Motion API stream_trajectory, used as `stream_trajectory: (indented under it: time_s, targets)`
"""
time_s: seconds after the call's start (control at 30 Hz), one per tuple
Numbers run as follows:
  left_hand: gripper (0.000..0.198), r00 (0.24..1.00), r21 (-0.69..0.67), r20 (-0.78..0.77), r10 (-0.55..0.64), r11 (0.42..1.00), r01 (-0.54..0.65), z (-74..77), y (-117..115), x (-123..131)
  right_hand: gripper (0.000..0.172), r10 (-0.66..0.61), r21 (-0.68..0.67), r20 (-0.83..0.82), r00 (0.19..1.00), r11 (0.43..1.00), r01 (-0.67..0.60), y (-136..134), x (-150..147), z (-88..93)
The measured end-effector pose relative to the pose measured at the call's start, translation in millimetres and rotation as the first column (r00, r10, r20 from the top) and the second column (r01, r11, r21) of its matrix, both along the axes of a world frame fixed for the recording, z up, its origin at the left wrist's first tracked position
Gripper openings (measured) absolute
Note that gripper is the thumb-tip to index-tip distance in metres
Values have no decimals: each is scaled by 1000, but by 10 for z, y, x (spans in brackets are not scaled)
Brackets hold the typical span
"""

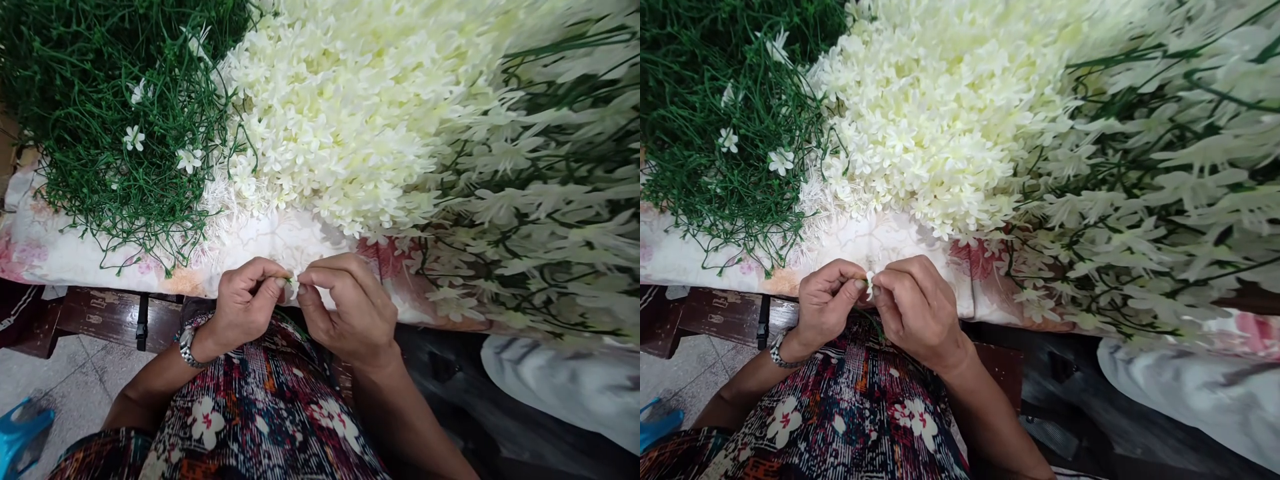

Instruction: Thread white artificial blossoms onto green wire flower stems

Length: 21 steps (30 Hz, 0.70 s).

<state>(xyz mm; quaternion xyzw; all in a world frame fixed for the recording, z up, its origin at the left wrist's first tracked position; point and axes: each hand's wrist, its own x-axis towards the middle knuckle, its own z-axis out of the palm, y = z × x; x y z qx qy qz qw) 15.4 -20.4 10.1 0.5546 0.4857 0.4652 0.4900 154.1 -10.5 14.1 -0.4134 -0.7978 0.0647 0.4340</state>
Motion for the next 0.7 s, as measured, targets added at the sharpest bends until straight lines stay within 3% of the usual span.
stream_trajectory:
  time_s: [0.33, 0.7]
  targets:
    - [11, 990, 123, -136, 24, 992, -7, 35, 10, -2, 18, 36, -18, 3, 999, 999, -36, 5, -27, -58]
    - [12, 980, 98, -189, 66, 994, -48, 14, 6, -7, 20, 46, 0, 23, 999, 999, -46, 29, -76, -70]
